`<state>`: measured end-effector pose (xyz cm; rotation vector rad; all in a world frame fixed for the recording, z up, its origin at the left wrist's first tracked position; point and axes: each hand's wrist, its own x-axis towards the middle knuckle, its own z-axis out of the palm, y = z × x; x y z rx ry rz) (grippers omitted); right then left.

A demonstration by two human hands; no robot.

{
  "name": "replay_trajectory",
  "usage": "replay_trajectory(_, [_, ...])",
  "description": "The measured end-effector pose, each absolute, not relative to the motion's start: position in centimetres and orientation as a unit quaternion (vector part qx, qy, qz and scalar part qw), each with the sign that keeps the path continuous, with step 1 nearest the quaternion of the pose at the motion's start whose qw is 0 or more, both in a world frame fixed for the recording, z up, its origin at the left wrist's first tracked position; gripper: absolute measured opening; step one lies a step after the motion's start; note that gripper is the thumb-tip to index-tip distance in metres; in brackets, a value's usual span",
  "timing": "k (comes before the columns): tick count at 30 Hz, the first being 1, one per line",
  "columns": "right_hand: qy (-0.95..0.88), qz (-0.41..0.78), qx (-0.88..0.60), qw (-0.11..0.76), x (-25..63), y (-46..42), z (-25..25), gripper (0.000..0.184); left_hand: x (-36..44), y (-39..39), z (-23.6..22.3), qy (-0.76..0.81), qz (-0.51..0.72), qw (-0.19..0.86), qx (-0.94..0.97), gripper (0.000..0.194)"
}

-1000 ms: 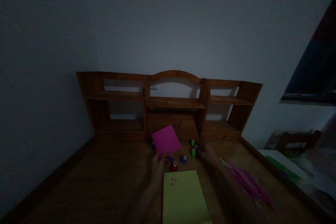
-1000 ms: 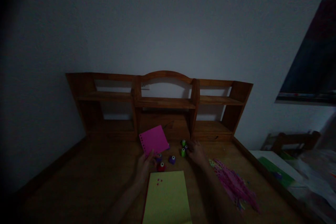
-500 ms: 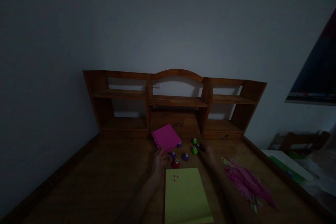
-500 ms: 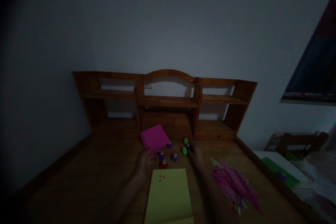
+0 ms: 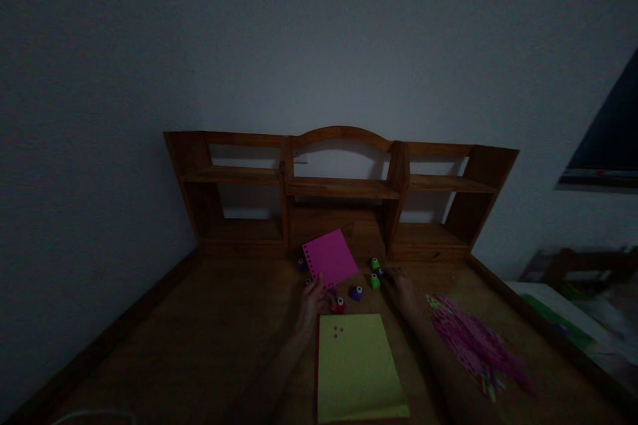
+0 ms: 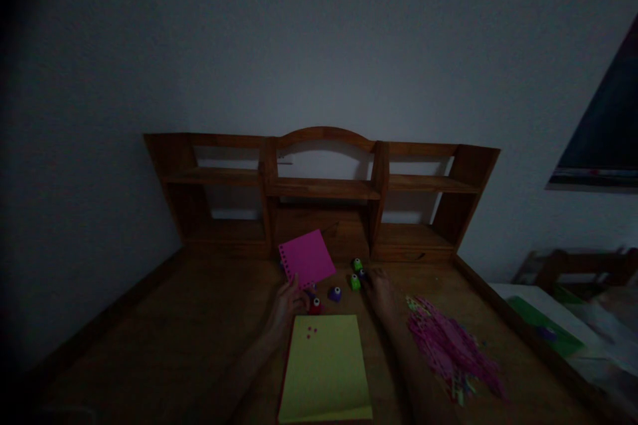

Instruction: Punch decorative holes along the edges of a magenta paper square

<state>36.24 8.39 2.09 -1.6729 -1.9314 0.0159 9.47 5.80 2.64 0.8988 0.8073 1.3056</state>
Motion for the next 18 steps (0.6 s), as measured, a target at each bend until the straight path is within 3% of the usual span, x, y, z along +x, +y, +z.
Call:
replay_trajectory(7, [-0.719,0.01,-0.647,0.254,35.6,7.5,3.9,0.028,10.4,4.9,2.6,0.37,0.555,0.609,0.429,0.051])
replay_trajectory(18, [-0.708,0.006,-0.659,0.254,34.4,6.7,5.5,0.025,10.6,5.2,2.5,0.324,0.54,0.671,0.393,0.051])
